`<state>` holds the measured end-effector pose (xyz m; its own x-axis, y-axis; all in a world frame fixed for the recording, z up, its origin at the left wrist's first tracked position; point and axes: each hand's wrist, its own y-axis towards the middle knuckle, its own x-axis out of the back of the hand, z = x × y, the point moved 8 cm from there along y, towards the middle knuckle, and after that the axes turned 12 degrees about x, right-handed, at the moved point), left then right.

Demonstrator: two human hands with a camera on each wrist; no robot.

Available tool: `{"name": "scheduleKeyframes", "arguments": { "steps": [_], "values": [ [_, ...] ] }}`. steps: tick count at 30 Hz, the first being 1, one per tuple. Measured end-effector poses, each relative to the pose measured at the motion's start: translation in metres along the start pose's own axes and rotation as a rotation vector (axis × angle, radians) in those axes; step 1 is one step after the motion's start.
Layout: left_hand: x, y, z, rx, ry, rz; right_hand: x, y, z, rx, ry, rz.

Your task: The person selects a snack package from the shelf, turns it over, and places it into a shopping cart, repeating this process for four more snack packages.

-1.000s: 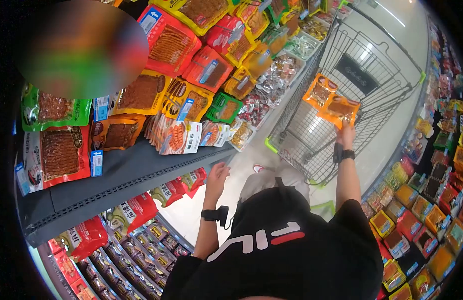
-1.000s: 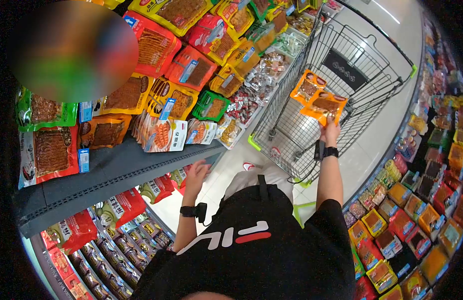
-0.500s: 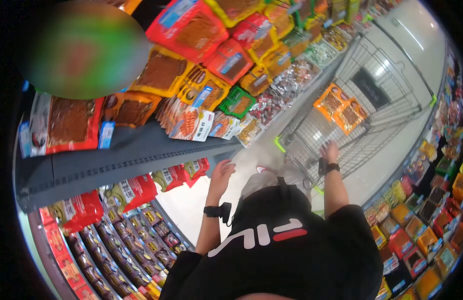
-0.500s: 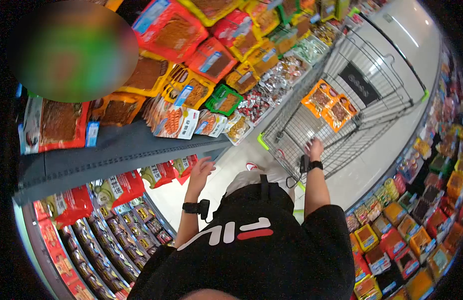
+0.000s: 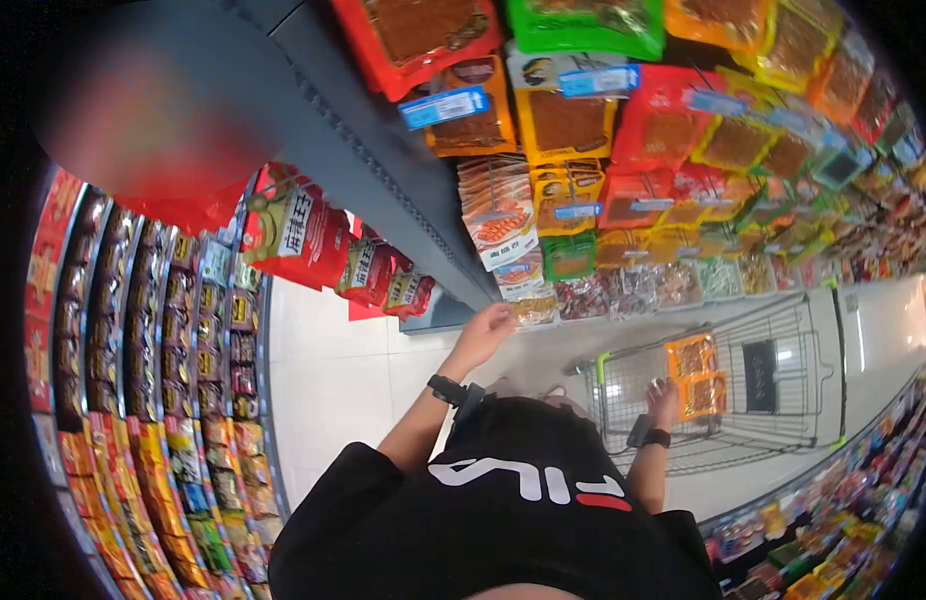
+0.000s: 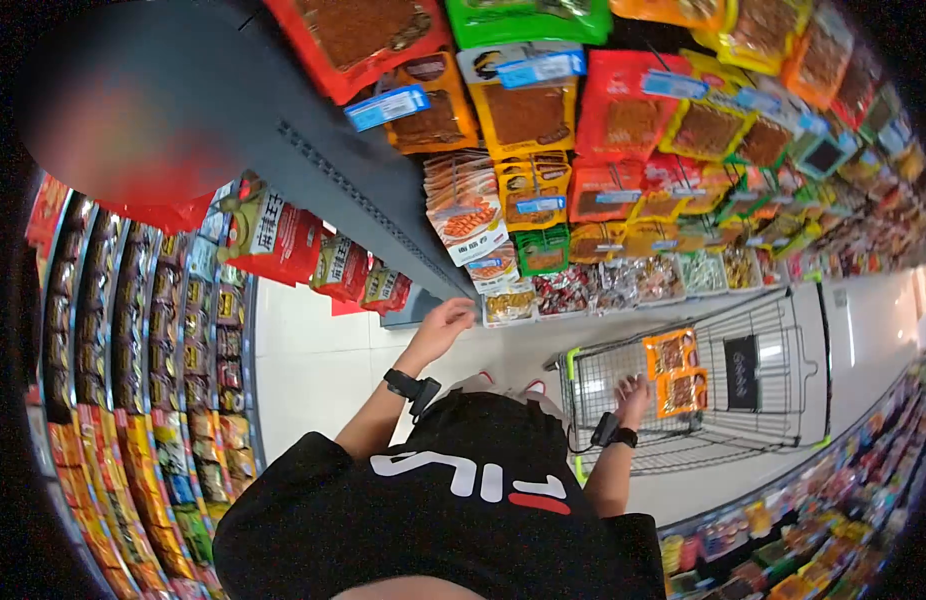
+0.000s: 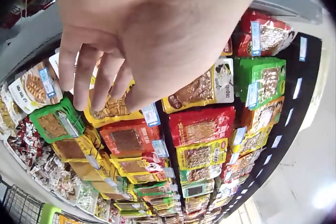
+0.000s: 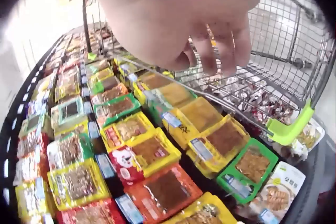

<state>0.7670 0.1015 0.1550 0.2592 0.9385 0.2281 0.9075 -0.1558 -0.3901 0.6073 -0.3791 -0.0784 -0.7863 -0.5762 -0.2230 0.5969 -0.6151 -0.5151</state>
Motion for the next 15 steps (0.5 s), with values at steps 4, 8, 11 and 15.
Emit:
{"name": "scheduleKeyframes", "arguments": {
  "steps": [4,8,11,15],
  "values": [
    [0.021,-0.012,-0.004,-0.034,-0.068,-0.058,-0.059,-0.013,0.018,0.041,-0.236,0.230],
    [0.037,-0.008,-0.001,-0.033,-0.176,-0.096,-0.085,-0.013,0.019,0.022,-0.302,0.255],
    [0.047,-0.011,-0.006,-0.039,-0.157,-0.146,-0.089,-0.014,0.018,0.026,-0.313,0.289],
    [0.041,0.005,0.009,-0.038,-0.159,-0.116,-0.073,-0.021,0.011,0.011,-0.312,0.256]
  ]
}}
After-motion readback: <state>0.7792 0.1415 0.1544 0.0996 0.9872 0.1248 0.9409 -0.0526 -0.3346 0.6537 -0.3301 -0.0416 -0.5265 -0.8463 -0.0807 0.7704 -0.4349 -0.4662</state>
